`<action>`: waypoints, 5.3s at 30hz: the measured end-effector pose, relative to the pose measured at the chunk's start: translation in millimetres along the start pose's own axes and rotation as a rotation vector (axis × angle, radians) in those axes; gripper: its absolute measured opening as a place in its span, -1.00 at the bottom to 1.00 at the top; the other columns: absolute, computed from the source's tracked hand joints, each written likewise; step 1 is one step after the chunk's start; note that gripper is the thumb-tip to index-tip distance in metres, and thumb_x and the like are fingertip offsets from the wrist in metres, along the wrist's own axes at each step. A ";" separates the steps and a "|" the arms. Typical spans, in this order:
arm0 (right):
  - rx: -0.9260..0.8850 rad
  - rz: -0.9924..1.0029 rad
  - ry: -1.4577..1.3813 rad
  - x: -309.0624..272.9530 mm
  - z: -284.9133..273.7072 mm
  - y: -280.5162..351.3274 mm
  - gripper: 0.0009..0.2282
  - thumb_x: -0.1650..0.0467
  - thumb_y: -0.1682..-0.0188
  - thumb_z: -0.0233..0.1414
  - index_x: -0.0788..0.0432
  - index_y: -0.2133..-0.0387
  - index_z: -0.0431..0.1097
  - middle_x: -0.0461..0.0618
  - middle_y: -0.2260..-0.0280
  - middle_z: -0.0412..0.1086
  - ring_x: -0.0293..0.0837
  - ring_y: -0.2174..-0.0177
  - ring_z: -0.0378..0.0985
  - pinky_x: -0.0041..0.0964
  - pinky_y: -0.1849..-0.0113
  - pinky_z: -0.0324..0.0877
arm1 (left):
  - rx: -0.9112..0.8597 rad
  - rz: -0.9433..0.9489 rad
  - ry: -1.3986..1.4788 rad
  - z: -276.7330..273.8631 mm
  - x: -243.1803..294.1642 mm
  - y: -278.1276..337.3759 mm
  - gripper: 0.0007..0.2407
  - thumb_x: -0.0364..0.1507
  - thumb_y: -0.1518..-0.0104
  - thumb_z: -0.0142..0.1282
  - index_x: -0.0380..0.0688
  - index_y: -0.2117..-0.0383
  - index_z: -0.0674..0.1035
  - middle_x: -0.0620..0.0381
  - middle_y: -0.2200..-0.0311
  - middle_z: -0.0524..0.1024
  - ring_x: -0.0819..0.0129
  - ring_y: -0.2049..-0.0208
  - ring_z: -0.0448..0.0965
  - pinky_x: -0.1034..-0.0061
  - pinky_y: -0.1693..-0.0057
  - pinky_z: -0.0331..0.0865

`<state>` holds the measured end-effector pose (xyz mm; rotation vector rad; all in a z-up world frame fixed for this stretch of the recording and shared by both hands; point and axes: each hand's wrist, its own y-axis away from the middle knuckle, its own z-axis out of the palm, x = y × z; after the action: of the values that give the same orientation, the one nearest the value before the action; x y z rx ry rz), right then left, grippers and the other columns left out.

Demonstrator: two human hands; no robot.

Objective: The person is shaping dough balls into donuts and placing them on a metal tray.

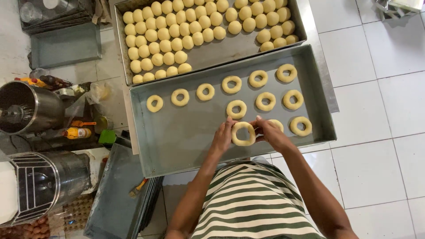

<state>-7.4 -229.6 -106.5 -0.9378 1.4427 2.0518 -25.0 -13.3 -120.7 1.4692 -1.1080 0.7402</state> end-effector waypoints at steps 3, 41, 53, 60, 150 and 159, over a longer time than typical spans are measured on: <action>0.030 0.017 0.087 29.6 -5.1 -15.0 -0.46 0.07 -0.15 -0.29 0.25 0.03 0.45 0.09 0.23 0.51 -0.10 0.24 0.58 -0.15 0.18 0.55 | -0.003 -0.018 -0.058 15.7 -51.4 -14.9 -0.36 0.05 -0.33 -0.45 -0.27 0.16 0.64 -0.12 0.23 0.60 0.04 0.15 0.59 0.23 -0.02 0.39; 0.317 -0.392 1.046 40.4 15.8 -14.9 -0.64 0.57 0.04 -0.06 0.15 -0.03 0.43 0.13 0.06 0.42 0.22 0.10 0.50 0.04 0.11 0.41 | 0.064 0.285 -0.165 23.6 -41.6 5.8 -0.49 -0.09 -0.43 -0.45 -0.19 -0.12 0.52 -0.10 0.01 0.59 -0.04 -0.05 0.53 0.22 -0.21 0.27; 0.318 -0.293 1.023 30.6 16.3 -21.0 -0.67 0.55 0.03 -0.08 0.12 0.03 0.49 0.11 0.08 0.44 0.17 0.16 0.54 0.04 0.14 0.42 | 0.074 0.200 -0.153 22.9 -59.5 -2.3 -0.50 -0.10 -0.42 -0.45 -0.16 -0.10 0.54 -0.08 0.00 0.58 0.00 -0.06 0.53 0.23 -0.20 0.31; 0.218 -0.327 1.134 18.9 18.4 -20.8 -0.62 0.58 0.04 -0.12 0.02 0.02 0.49 0.11 0.18 0.44 0.20 0.20 0.53 0.09 0.21 0.41 | -0.007 0.126 -0.112 16.6 -42.6 -3.0 -0.49 -0.09 -0.39 -0.44 -0.15 -0.09 0.55 -0.05 0.05 0.62 0.08 -0.02 0.57 0.28 -0.17 0.35; 0.035 -0.549 0.220 -86.5 69.8 4.2 -0.68 0.48 -0.05 0.15 0.30 -0.08 0.45 -0.08 0.23 0.53 -0.38 0.29 0.52 -0.47 0.25 0.49 | 0.305 0.456 0.266 -33.0 103.5 44.0 -0.62 -0.50 -0.28 0.17 -0.28 -0.22 0.46 0.06 -0.08 0.44 0.37 -0.06 0.52 0.51 -0.04 0.61; 0.053 -0.614 0.307 -97.3 73.0 13.9 -0.54 0.45 0.03 0.21 0.19 -0.18 0.32 -0.10 0.27 0.52 -0.36 0.28 0.55 -0.47 0.22 0.50 | 0.278 0.386 0.619 -28.9 88.2 36.1 -0.59 -0.57 -0.20 0.21 -0.30 -0.20 0.43 0.10 0.02 0.54 0.47 0.05 0.57 0.59 -0.07 0.52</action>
<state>27.8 -164.5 -9.0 -1.4998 1.1410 1.4561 -22.2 -4.9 -21.5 1.1232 -0.8242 1.5501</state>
